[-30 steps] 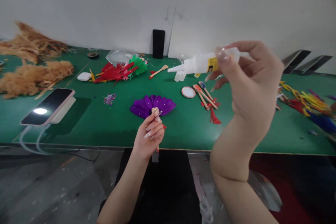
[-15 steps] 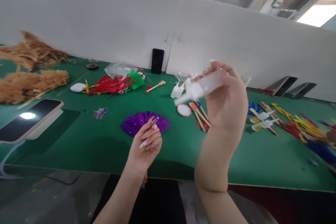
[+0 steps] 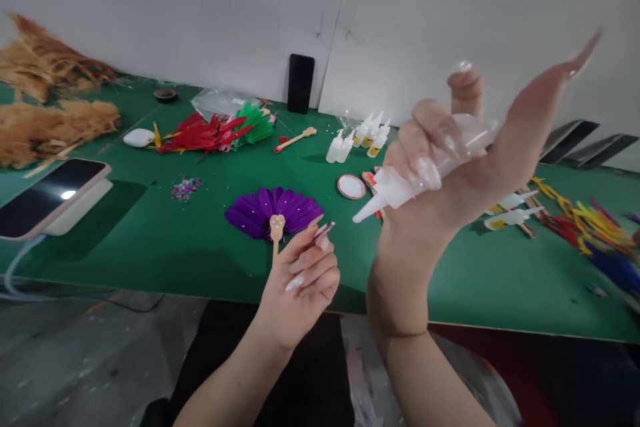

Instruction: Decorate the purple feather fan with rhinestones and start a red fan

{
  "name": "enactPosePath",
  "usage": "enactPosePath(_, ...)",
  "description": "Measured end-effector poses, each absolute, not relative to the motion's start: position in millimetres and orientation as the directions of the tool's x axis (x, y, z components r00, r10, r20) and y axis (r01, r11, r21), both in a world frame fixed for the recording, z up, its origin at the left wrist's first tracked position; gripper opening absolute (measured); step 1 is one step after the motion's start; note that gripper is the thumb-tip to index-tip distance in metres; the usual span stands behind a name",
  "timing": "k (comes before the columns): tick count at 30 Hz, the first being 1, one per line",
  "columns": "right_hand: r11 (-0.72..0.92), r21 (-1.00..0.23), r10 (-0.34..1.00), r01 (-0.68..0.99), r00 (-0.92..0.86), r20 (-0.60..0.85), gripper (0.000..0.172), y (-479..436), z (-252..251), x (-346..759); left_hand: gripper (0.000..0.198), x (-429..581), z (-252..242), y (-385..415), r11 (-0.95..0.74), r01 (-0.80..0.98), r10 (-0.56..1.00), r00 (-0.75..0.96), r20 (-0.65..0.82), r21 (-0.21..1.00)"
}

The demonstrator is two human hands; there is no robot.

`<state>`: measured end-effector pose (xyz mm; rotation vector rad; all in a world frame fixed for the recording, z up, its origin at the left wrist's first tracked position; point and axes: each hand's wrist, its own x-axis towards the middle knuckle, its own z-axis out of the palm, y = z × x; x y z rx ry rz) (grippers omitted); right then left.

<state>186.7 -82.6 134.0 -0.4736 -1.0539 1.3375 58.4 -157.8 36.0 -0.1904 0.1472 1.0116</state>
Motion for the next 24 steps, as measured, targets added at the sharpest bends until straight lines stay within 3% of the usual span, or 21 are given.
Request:
enactPosePath(4,0.281,-0.657,0.872,-0.699,-0.1,0.479,0.038,-84.2,135.1,184.0,0.034,60.6,36.7,-160.9,0.514,-0.855,0.834,0.518,-0.188,-0.071)
enactPosePath(9,0.268,-0.642,0.832,-0.718,-0.163,0.53,0.053,-87.4,132.9,182.0,0.03,61.5,42.3,-163.8,0.519,-0.851,0.832,0.524,-0.184,-0.076)
enactPosePath(12,0.242,-0.611,0.798,-0.754,-0.204,0.567,0.047,-85.4,131.6,188.1,0.029,62.2,48.5,-165.6,0.515,-0.855,0.84,0.518,-0.162,-0.06)
enactPosePath(18,0.041,-0.546,0.757,-0.837,-0.331,0.564,0.035,-81.6,129.5,193.4,0.033,64.6,56.4,-168.8,0.534,-0.843,0.828,0.537,-0.161,-0.06)
enactPosePath(22,0.162,-0.398,0.819,-0.903,-0.101,0.565,0.034,-89.2,132.0,183.3,0.034,65.6,56.0,-169.9,0.545,-0.835,0.817,0.549,-0.179,-0.075)
enactPosePath(24,0.174,-0.352,0.803,-0.92,-0.075,0.592,0.031,-87.8,131.5,183.3,0.035,65.8,55.4,-170.2,0.54,-0.838,0.818,0.545,-0.184,-0.079)
